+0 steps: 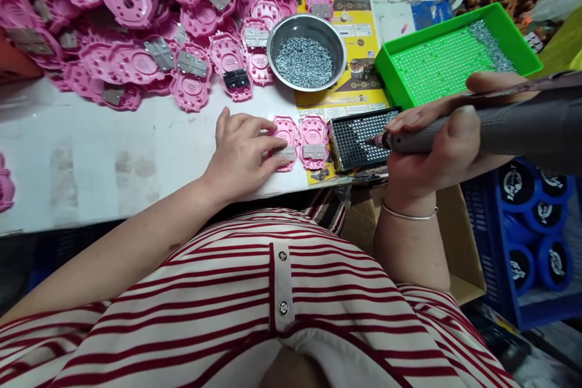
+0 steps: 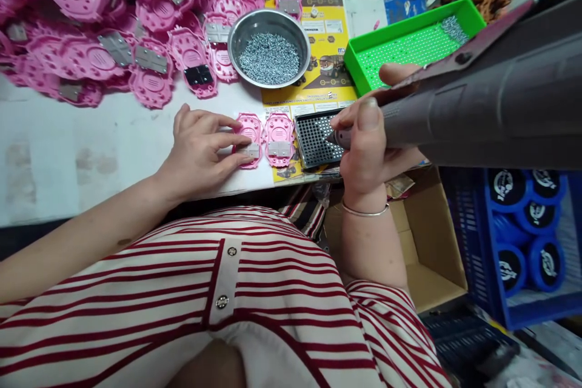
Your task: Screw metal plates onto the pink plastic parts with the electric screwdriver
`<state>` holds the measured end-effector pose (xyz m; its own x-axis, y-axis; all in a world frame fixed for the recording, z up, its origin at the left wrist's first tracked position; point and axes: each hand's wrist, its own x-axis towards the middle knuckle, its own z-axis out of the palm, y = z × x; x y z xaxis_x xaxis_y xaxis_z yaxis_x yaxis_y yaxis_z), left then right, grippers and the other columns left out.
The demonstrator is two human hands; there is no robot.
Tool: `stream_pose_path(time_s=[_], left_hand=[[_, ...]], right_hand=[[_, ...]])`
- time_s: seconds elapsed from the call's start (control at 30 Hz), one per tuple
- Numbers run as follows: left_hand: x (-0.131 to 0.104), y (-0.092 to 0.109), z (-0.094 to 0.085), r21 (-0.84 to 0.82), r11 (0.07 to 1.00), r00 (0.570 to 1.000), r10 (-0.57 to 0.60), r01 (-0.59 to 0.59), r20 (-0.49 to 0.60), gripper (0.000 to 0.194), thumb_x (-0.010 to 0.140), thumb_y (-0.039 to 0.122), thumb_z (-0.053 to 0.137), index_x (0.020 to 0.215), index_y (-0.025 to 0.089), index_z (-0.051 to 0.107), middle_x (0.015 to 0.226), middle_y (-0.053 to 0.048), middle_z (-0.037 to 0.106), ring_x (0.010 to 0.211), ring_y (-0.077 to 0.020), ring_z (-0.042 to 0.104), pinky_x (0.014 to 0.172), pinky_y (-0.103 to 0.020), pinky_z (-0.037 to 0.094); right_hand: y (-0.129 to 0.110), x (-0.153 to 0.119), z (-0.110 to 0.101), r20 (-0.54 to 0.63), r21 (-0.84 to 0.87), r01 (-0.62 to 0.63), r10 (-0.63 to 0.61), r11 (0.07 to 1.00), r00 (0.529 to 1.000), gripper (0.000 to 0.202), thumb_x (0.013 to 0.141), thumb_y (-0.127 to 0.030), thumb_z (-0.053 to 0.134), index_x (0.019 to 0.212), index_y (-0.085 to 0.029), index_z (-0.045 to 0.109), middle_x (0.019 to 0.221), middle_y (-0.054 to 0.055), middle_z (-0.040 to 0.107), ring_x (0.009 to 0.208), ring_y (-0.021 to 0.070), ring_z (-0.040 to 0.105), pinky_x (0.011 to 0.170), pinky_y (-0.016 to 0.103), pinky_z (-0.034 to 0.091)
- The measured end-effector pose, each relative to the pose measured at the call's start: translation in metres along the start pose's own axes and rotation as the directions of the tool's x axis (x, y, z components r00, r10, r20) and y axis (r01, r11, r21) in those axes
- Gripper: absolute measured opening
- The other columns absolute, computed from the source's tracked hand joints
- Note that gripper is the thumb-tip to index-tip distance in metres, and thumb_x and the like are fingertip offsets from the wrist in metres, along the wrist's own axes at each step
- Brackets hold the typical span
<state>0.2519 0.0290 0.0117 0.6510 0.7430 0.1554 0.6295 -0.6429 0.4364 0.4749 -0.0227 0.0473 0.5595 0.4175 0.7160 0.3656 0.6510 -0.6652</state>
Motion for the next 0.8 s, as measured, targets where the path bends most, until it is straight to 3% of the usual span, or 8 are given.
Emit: stream_pose_path(time_s=[0.13,0.27,0.4,0.53,0.63,0.73,0.8], left_hand=[[0.0,-0.001,0.001,0.006,1.0,1.0,0.003,-0.003,-0.005,0.023,0.092,0.047,0.066,0.102,0.031,0.079,0.11,-0.004,0.072,0.109,-0.0285,0.058,0.118,-0.061,0.025],[-0.001,-0.002,0.001,-0.003,1.0,1.0,0.004,-0.004,-0.002,0.022,0.092,0.046,0.066,0.101,0.032,0.078,0.106,-0.004,0.072,0.107,-0.028,0.057,0.117,-0.062,0.027],[-0.001,-0.002,0.004,-0.025,1.0,1.0,-0.004,0.003,-0.019,0.02,0.091,0.045,0.068,0.101,0.031,0.078,0.11,-0.004,0.07,0.109,-0.0281,0.056,0.117,-0.062,0.025],[0.001,-0.003,0.008,-0.059,0.998,0.999,-0.026,0.023,-0.048,0.022,0.089,0.046,0.069,0.1,0.029,0.078,0.111,-0.005,0.068,0.109,-0.027,0.055,0.115,-0.062,0.028],[0.003,-0.003,0.009,-0.064,0.998,0.998,-0.029,0.026,-0.052,0.022,0.088,0.046,0.07,0.099,0.029,0.079,0.111,-0.004,0.068,0.109,-0.0268,0.054,0.115,-0.062,0.028],[0.004,-0.002,0.007,-0.046,0.999,0.999,-0.025,0.023,-0.044,0.02,0.088,0.043,0.07,0.1,0.029,0.079,0.111,-0.004,0.068,0.111,-0.0276,0.053,0.117,-0.064,0.025],[0.005,-0.001,0.005,-0.043,0.999,0.999,-0.025,0.024,-0.024,0.02,0.089,0.043,0.07,0.101,0.029,0.079,0.111,-0.004,0.068,0.112,-0.0281,0.053,0.117,-0.065,0.024]], right_hand=[[0.007,0.0,-0.001,-0.01,0.003,0.012,-0.012,1.0,1.0,0.019,0.089,-0.038,0.065,0.104,-0.026,0.066,0.067,-0.006,0.052,0.045,0.0062,0.051,0.044,0.024,0.044],[0.01,0.0,-0.002,0.014,0.016,0.054,-0.054,0.998,0.998,0.017,0.089,-0.032,0.066,0.105,-0.027,0.068,0.089,-0.005,0.062,0.051,0.0035,0.056,0.047,0.022,0.046],[0.01,0.002,-0.003,0.075,-0.015,-0.002,0.003,1.0,0.997,0.02,0.089,-0.038,0.065,0.104,-0.025,0.068,0.066,-0.006,0.054,0.047,0.0063,0.054,0.047,0.023,0.047],[-0.002,0.006,0.003,0.029,-0.034,-0.003,0.004,0.999,1.0,0.014,0.088,-0.031,0.06,0.099,-0.029,0.069,0.07,-0.007,0.058,0.047,0.0042,0.052,0.045,0.022,0.044],[-0.016,0.009,0.013,-0.018,-0.032,-0.025,0.024,0.999,1.0,0.017,0.086,-0.026,0.054,0.092,-0.028,0.069,0.061,-0.008,0.054,0.049,0.0044,0.051,0.049,0.023,0.045],[-0.028,0.007,0.024,-0.052,0.045,-0.007,0.009,0.999,0.999,0.017,0.081,-0.031,0.056,0.089,-0.023,0.069,0.055,-0.008,0.052,0.045,0.0052,0.046,0.045,0.024,0.044],[-0.033,0.002,0.031,0.011,0.142,-0.056,0.055,0.988,0.998,0.018,0.079,-0.033,0.058,0.091,-0.023,0.068,0.055,-0.008,0.053,0.045,0.0055,0.047,0.045,0.024,0.046]])
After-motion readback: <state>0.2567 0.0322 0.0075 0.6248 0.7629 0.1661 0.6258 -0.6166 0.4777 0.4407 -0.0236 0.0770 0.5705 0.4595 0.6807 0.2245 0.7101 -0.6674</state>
